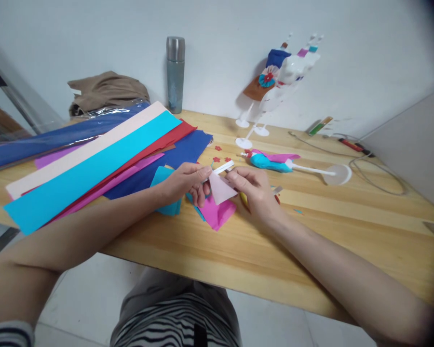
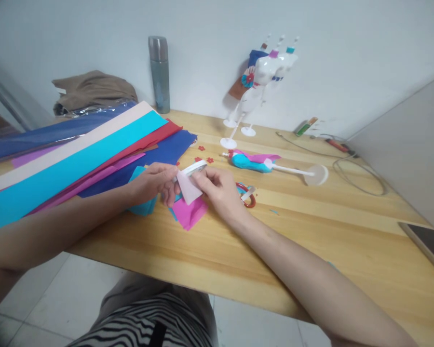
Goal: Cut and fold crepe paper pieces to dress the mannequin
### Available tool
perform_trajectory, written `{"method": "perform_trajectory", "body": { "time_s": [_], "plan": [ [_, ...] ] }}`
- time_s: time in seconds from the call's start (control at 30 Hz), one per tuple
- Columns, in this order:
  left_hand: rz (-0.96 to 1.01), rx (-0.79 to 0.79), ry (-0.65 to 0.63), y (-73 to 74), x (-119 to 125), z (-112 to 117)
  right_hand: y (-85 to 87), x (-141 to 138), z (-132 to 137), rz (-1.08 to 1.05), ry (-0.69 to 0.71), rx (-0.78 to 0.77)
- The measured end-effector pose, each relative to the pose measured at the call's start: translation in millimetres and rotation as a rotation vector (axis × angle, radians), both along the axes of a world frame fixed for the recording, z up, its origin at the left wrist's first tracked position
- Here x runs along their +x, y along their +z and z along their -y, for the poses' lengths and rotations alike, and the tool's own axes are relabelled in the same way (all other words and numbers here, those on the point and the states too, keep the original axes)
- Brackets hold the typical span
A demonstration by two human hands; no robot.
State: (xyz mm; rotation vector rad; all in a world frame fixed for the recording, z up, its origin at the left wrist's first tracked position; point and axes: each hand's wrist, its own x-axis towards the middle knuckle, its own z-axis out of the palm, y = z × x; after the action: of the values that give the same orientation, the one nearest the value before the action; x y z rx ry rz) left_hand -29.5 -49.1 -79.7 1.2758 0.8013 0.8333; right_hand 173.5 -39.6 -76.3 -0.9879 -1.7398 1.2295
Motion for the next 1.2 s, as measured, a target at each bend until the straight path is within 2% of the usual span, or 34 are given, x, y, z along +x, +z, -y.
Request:
{"method": "perform_trajectory", "body": {
  "time_s": [0.13, 0.23, 0.3, 0.33, 0.4, 0.47, 0.57, 0.67, 0.73, 0.9, 1.03, 1.2],
  "plan": [
    [0.004, 0.005, -0.008, -0.4, 1, 1, 0.8, -1, 0, 0.043, -0.106, 0.072],
    [-0.028, 0.011, -0.006, -0.6, 1, 2, 5.4, 3, -4, 0.025, -0.292, 0.234],
    [-0.066, 0.012, -0.005, -0.5, 2, 2, 9.4, 10, -10, 0.045, -0.337, 0.347],
    [-0.083, 0.013, -0.009, -0.2, 2, 3, 10.6, 13, -14, 0.068, -0.303, 0.387],
    [-0.108, 0.02, -0.021, 1.1, 3, 4, 10.1, 18, -22, 0.098, -0.146, 0.382],
    [-0.125, 0.028, -0.032, 3.9, 4, 5, 5.1, 19, -26, 0.068, 0.006, 0.259],
    [-0.147, 0.035, -0.037, 10.4, 6, 9, -6.4, 14, -27, -0.063, 0.107, 0.085],
    [-0.179, 0.045, -0.033, 16.6, 6, 12, -12.4, 10, -24, -0.15, 0.137, 0.078],
    [-0.213, 0.063, -0.03, 18.0, 6, 14, -9.2, 10, -22, -0.133, 0.15, 0.121],
    [-0.301, 0.109, 0.013, 12.0, 7, 12, 16.4, 11, -11, 0.177, 0.191, 0.387],
    [-0.321, 0.157, -0.014, 10.2, 10, 13, 24.5, 6, 1, 0.343, 0.148, 0.336],
    [-0.286, 0.119, -0.059, 14.4, 10, 15, 21.6, 2, 4, 0.319, 0.121, 0.234]
  ]
}}
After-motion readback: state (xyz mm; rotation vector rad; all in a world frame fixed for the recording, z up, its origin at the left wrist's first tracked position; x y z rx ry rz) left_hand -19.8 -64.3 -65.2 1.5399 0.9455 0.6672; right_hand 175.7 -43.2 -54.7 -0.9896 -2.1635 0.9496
